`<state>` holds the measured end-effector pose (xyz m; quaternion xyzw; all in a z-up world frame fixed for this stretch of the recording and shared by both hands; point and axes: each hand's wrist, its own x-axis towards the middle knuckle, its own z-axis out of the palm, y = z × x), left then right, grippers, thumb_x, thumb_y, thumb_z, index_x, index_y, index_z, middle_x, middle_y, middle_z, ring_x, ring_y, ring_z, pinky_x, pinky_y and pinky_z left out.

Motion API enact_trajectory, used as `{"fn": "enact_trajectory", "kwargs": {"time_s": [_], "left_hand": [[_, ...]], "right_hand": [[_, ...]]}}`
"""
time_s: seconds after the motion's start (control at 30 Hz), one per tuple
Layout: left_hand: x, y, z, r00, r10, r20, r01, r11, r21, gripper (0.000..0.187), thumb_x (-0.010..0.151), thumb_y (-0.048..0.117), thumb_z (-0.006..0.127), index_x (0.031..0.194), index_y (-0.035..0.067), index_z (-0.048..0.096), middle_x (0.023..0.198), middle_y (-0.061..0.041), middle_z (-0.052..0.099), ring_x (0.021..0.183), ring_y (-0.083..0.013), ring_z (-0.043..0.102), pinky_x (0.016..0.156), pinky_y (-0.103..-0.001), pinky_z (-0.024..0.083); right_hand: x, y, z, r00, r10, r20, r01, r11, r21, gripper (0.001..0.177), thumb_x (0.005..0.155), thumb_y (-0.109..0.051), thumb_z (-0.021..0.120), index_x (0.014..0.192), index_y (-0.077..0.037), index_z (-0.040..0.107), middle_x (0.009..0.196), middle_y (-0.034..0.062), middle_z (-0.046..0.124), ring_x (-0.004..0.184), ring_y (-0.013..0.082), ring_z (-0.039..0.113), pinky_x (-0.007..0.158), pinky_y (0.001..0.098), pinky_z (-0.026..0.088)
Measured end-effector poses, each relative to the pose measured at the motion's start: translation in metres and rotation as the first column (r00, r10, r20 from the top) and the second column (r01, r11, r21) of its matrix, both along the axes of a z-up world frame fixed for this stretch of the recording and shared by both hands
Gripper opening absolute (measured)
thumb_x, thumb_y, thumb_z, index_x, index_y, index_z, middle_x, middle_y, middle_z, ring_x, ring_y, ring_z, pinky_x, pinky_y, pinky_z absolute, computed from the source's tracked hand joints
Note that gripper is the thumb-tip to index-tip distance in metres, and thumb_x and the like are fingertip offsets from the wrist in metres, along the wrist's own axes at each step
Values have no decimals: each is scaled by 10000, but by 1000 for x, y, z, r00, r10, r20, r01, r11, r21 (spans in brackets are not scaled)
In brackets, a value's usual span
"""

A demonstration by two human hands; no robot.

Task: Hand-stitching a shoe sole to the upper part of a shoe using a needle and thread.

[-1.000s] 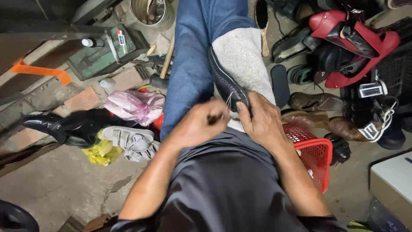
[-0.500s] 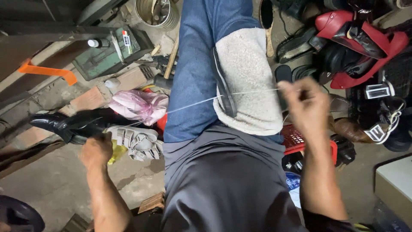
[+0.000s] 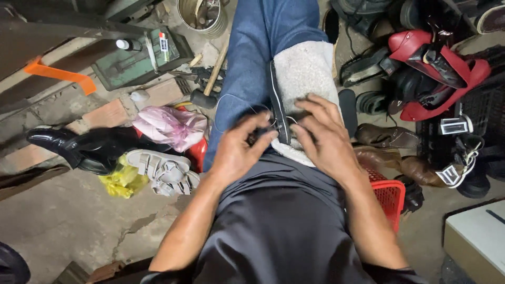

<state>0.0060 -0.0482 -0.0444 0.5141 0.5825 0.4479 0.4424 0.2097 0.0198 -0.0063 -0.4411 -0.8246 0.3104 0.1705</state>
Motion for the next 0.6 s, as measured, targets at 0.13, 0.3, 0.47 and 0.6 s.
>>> {"fn": "enact_trajectory", "kwargs": {"time_s": [0.13, 0.3, 0.47, 0.6], "left_hand": [[8, -2, -1, 994, -14, 112, 32, 987, -155, 141, 918, 93, 756, 1057, 101, 781, 677, -72, 748, 665, -134, 715, 625, -280, 571], [17, -1, -6, 994, 24, 103, -10, 991, -135, 194, 901, 49, 721, 1075, 112, 778, 883, -104, 794, 919, -213, 772, 772, -344, 602], [21, -1, -7, 996, -42, 81, 53, 988, -145, 266, 886, -19, 653, 1110, 89, 749, 875, -119, 800, 932, -286, 769, 778, -416, 608], [25, 5, -4, 998, -62, -2, 61, 991, -118, 240, 900, 13, 651, 1087, 122, 755, 864, -74, 803, 911, -292, 770, 760, -417, 616]], "right_hand": [[20, -11, -6, 852, -196, -485, -32, 906, -422, 366, 1019, -175, 564, 678, -56, 623, 1226, 202, 714, 1030, 307, 660, 889, 400, 502], [15, -6, -10, 896, -209, -391, 31, 909, -415, 525, 863, -124, 820, 1347, -14, 649, 1168, 158, 648, 771, 233, 695, 599, 334, 567], [10, -14, -15, 997, -35, -64, 26, 990, -141, 349, 915, -298, 783, 916, 4, 609, 767, 200, 580, 747, 438, 633, 636, 539, 505], [8, -26, -22, 982, -121, -147, 117, 993, -34, 417, 963, -276, 748, 645, -110, 535, 545, 41, 492, 565, 297, 582, 533, 381, 461]]}}
